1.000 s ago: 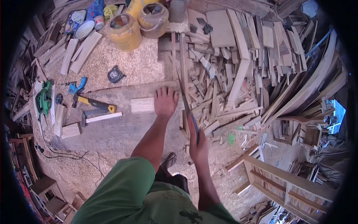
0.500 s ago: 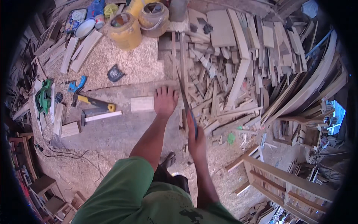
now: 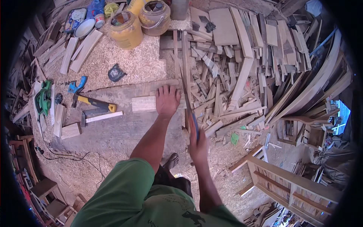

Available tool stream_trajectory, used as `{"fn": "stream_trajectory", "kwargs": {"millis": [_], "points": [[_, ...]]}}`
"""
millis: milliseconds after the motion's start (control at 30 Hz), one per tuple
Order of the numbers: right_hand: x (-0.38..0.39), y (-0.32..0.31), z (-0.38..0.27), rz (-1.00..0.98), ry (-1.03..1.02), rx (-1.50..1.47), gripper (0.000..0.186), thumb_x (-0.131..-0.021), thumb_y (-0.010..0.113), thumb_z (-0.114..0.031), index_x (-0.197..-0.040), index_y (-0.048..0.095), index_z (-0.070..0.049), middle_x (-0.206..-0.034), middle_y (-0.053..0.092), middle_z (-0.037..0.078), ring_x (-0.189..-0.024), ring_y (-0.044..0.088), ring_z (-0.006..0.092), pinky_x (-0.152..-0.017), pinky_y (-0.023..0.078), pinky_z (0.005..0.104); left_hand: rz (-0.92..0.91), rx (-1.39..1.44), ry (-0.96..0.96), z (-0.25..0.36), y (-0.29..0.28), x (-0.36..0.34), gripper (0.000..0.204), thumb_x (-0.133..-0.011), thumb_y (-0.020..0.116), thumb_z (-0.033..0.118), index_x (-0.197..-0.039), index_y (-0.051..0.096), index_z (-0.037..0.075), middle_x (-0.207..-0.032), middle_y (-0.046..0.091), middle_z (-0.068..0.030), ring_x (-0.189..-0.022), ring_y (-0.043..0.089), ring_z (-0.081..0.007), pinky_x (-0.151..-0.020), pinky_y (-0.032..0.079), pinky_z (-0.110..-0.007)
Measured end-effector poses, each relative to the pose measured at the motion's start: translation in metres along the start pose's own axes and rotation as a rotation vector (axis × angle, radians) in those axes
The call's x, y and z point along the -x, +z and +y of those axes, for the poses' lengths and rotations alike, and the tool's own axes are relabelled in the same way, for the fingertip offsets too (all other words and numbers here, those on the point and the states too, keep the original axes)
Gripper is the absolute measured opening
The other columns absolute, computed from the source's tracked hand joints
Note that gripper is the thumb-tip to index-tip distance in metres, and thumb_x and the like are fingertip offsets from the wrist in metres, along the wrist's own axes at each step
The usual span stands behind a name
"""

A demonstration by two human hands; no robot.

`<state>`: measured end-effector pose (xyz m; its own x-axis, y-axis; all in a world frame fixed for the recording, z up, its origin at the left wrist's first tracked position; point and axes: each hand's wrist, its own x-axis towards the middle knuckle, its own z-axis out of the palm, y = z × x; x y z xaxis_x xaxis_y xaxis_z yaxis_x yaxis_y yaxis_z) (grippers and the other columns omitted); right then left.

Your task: The person measures and marks a piece of wood with a ruler and pencil, then uses a hand saw to cut the wood. The person repeats this process multiple times, cutting the wood into smaller pieces.

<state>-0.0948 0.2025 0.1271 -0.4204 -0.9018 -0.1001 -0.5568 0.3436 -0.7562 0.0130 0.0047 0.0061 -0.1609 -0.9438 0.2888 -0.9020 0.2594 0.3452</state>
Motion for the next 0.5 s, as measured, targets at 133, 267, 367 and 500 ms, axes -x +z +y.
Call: {"fn": "stream_trajectory", "kwargs": {"millis": [133, 267, 367, 500], "points": [[0.132, -0.054, 0.008, -0.049, 0.225, -0.076, 0.041, -0.113, 0.061, -0.03, -0.14, 0.066, 0.001, -0.093, 0.077, 0.027, -0.076, 0.079, 0.0434, -0.066, 0.059, 0.0505, -0.015, -0.03, -0.022, -0.002, -0.001, -0.004, 0.036, -0.105, 0.063, 0.041, -0.118, 0.069, 0.009, -0.124, 0.064, -0.0166, -0.12, 0.059, -0.037, -0.114, 0.044, -0.054], [0.077, -0.015, 0.028, 0.012, 0.208, -0.024, 0.036, -0.114, 0.06, -0.032, -0.132, 0.068, -0.001, -0.099, 0.077, 0.029, -0.08, 0.077, 0.0506, -0.066, 0.058, 0.0535, -0.045, -0.022, -0.007, 0.005, -0.003, -0.011, 0.036, -0.106, 0.062, 0.042, -0.118, 0.069, 0.009, -0.124, 0.064, -0.0164, -0.12, 0.059, -0.0366, -0.112, 0.044, -0.055], [-0.04, 0.021, 0.002, 0.045, -0.032, -0.023, 0.034, -0.114, 0.061, -0.033, -0.127, 0.066, -0.002, -0.094, 0.076, 0.029, -0.083, 0.072, 0.0572, -0.066, 0.055, 0.0585, 0.007, -0.022, 0.002, 0.006, 0.0, -0.011, 0.035, -0.105, 0.062, 0.041, -0.116, 0.069, 0.008, -0.123, 0.064, -0.0165, -0.118, 0.059, -0.0364, -0.11, 0.045, -0.055], [-0.003, 0.002, 0.005, -0.018, 0.082, -0.07, 0.033, -0.114, 0.06, -0.031, -0.128, 0.066, -0.002, -0.085, 0.074, 0.029, -0.08, 0.073, 0.0538, -0.064, 0.055, 0.057, 0.016, -0.014, 0.0, 0.004, -0.003, -0.01, 0.034, -0.104, 0.064, 0.04, -0.115, 0.068, 0.008, -0.121, 0.063, -0.0165, -0.117, 0.059, -0.0365, -0.109, 0.045, -0.055]]}}
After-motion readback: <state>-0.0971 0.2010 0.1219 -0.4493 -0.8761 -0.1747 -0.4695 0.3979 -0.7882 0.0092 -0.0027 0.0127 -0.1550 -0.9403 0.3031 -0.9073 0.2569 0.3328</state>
